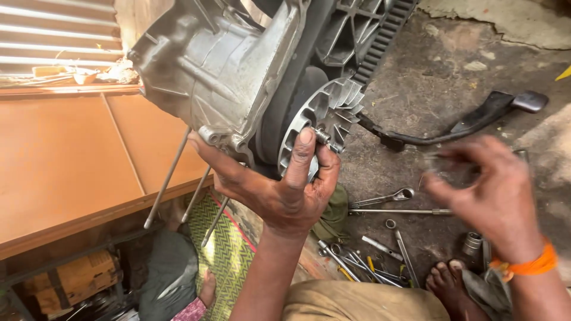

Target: Assembling the drive belt and variator components of a motorcycle or scooter engine.

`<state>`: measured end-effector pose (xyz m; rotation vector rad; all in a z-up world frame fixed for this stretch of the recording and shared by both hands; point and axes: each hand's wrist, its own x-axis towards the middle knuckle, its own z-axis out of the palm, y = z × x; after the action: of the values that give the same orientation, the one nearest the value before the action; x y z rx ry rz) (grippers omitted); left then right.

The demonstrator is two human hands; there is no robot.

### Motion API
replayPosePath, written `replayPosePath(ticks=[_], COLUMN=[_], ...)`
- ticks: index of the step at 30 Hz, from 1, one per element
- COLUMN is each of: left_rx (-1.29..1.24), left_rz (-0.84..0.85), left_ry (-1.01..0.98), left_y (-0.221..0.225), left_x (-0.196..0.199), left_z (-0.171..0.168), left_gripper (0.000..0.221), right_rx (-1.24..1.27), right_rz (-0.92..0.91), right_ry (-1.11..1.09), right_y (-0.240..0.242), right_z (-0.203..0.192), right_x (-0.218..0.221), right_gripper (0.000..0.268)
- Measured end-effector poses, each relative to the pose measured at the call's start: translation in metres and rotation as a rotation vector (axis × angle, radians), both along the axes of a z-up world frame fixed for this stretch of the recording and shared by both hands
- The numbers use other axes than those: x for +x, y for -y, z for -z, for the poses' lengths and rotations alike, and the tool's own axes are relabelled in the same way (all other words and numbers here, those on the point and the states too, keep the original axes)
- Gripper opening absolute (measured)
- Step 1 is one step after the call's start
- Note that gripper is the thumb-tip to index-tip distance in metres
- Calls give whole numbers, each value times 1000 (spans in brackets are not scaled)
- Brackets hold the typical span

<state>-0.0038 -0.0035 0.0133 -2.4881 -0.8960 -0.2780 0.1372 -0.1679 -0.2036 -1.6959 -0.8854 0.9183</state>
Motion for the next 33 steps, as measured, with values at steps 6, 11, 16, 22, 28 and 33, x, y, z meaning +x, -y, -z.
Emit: replayPosePath(ticks=[6,11,16,22,28,33], left_rx=[-28,-38,-28,-6,11,26], left_rz=[-17,-11,5,-30,1,24], left_ry=[12,40,33,-4,-15,-3], left_y=[1,1,0,1,-4,-6], left_x=[0,8,8,3,3,-1], left_z=[-1,-4,-4,-3,-3,0], left_gripper=[68,57,54,51,61,67], right_rx=[507,529,403,393,367,382], right_rz=[184,195,221,215,238,272], right_ry=[-275,-289,-245,-46,-217,-96], right_y=[-77,-97,-96,-98,-96,-100], right_z=[-134,-155,-167,-184,-180,-176], right_x=[5,5,5,10,6,12], right_gripper=[40,40,40,41,40,39])
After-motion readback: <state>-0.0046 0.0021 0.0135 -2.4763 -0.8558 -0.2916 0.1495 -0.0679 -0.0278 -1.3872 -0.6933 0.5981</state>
